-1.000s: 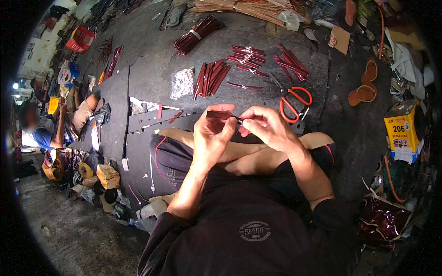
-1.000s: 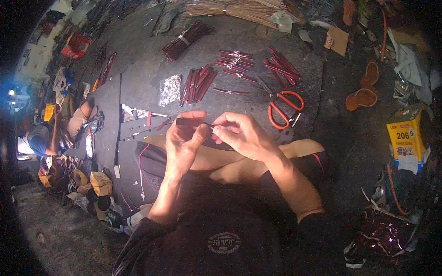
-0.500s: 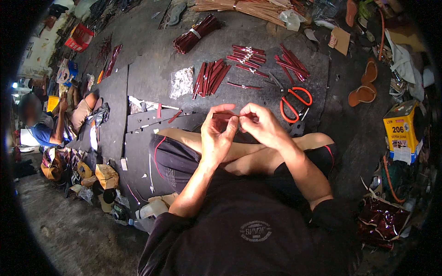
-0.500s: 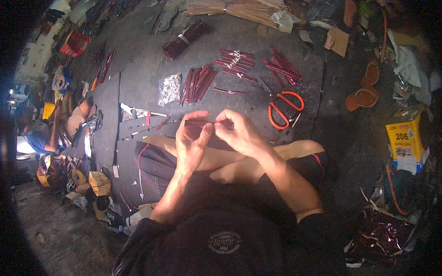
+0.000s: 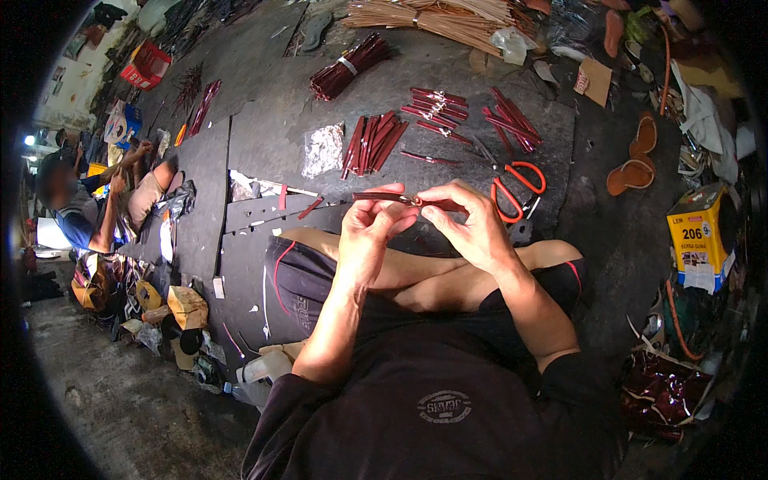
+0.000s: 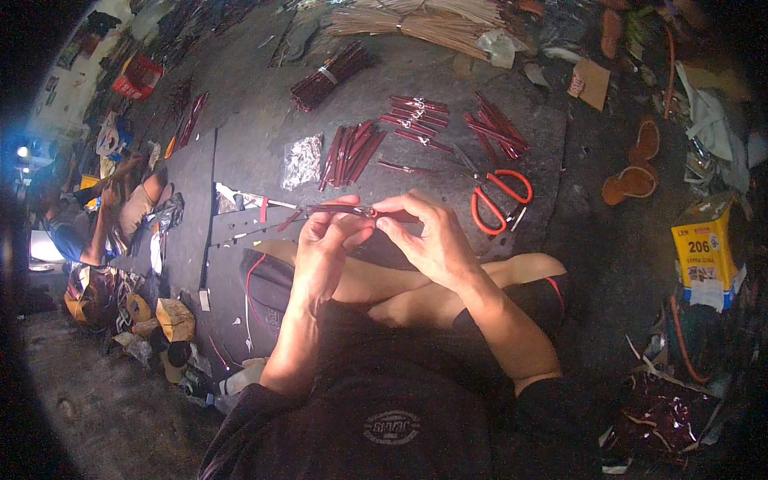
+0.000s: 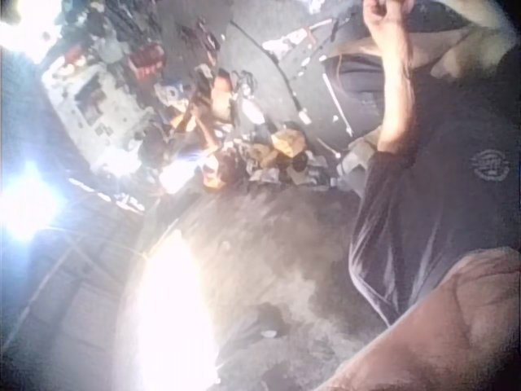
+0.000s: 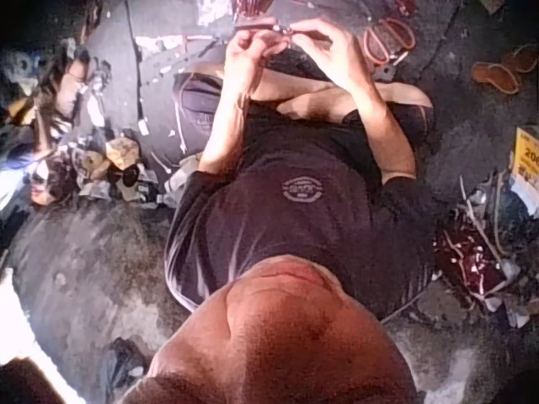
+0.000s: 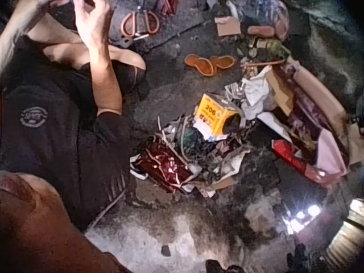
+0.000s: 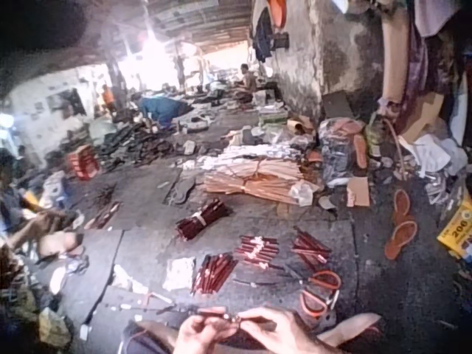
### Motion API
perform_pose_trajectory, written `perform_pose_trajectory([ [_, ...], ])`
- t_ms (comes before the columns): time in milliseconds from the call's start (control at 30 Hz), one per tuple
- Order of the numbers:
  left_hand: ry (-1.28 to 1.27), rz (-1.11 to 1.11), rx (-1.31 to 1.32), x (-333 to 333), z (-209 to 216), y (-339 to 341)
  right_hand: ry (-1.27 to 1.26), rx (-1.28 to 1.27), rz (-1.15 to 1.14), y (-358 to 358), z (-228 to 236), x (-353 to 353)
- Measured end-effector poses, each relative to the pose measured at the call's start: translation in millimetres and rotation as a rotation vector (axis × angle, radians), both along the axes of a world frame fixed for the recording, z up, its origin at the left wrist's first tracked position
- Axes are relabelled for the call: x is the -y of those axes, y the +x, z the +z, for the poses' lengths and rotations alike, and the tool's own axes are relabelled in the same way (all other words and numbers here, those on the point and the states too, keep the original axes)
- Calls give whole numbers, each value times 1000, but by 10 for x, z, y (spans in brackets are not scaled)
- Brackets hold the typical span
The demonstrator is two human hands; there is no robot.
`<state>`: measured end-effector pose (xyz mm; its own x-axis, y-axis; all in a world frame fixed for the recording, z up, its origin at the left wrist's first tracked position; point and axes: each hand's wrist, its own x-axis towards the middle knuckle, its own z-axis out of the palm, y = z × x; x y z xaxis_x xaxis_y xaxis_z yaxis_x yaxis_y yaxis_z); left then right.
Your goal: The person sits on the floor and repeatedly cuts red sticks with scissors, then inserts small metallic pieces into the cut ends. The person handles the sticks and metallic pieces one at a time, placing finished units on the floor.
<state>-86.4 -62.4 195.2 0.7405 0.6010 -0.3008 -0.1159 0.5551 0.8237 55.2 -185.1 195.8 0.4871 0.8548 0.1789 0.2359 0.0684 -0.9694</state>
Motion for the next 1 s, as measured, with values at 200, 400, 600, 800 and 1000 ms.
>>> perform_pose_trajectory([
  [200, 206, 55, -27, 79, -2, 0, -30, -54, -12, -72, 91, 6],
  [400, 138, 104, 18, 110, -40, 29, -171, -354, 160, 53, 7, 23],
  [600, 34, 126, -39, -13, 61, -27, -198, -385, 128, 266, 87, 166],
  [800, 65, 13, -14, -350, -67, -281, -203, -550, 199, 460, 204, 276],
  [1000, -508, -41, 302, -291, -144, -243, 137, -1177, 258, 368, -135, 128],
])
